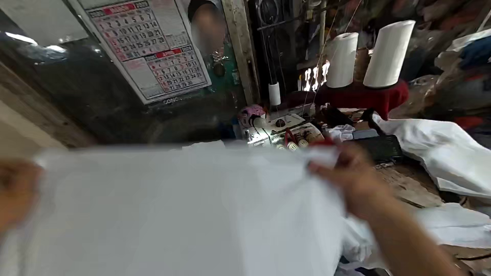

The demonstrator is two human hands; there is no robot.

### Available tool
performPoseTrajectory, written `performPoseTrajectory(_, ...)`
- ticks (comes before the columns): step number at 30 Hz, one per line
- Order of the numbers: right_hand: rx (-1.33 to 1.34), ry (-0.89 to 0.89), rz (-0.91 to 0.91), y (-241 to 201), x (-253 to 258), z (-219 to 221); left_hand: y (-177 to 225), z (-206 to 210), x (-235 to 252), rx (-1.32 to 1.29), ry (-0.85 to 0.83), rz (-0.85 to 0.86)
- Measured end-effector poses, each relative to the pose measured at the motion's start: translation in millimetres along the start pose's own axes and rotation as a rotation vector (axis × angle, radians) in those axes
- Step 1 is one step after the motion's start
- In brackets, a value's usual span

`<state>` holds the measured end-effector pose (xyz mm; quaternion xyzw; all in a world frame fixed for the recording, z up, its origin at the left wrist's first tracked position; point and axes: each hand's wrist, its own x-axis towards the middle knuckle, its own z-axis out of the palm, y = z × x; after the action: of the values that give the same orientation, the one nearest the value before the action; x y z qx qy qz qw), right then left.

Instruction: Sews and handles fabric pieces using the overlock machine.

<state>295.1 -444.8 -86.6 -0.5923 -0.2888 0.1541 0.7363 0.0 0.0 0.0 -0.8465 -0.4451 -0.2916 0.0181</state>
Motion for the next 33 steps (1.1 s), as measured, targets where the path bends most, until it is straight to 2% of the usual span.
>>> performPoseTrajectory(1, 0.121, -0.050, 0.121, 60, 1, -2, -16, 36, -27, 0.007, -0.109, -0.103)
performPoseTrajectory(3, 0.222, -0.023, 0.249, 128, -14, 4, -69, 112, -68, 0.019, -0.225, -0.134)
performPoseTrajectory(5, 0.177, -0.020, 0.197, 147, -28, 8, -91, 152, -91, 0.065, -0.249, -0.130)
performPoseTrajectory(6, 0.136, -0.043, 0.151, 147, -30, 6, -86, 153, -89, 0.077, -0.246, -0.088)
performPoseTrajectory(8, 0.086, -0.074, 0.076, 143, -28, 5, -42, 138, -86, -0.009, -0.214, 0.098)
performPoseTrajectory(9, 0.059, -0.080, 0.046, 141, -26, 6, -6, 131, -90, -0.088, -0.173, 0.213)
performPoseTrajectory(11, -0.002, -0.096, -0.002, 135, -21, 8, 92, 124, -117, -0.381, -0.150, 0.445)
performPoseTrajectory(13, -0.047, -0.161, -0.058, 125, -18, 10, 184, 131, -153, -0.653, -0.295, 0.658)
performPoseTrajectory(14, -0.084, -0.196, -0.076, 121, -18, 9, 217, 138, -167, -0.673, -0.378, 0.740)
performPoseTrajectory(16, -0.152, -0.248, -0.101, 113, -19, 8, 251, 151, -176, -0.641, -0.473, 0.846)
performPoseTrajectory(20, -0.124, -0.384, -0.059, 98, -14, -4, 257, 152, -172, -0.798, -0.592, 0.808)
performPoseTrajectory(22, -0.083, -0.422, -0.044, 93, -12, -5, 256, 149, -173, -0.855, -0.590, 0.765)
performPoseTrajectory(26, -0.029, -0.435, -0.089, 98, -27, 6, 250, 124, -168, -0.820, -0.395, 0.803)
performPoseTrajectory(28, -0.063, -0.492, -0.074, 112, -43, 12, 244, 115, -160, -0.856, -0.294, 0.754)
performPoseTrajectory(31, -0.012, -0.418, 0.022, 145, -54, 17, 243, 153, -139, -0.704, -0.153, 0.677)
performPoseTrajectory(33, 0.017, -0.359, 0.097, 153, -60, 12, 240, 189, -134, -0.565, -0.175, 0.652)
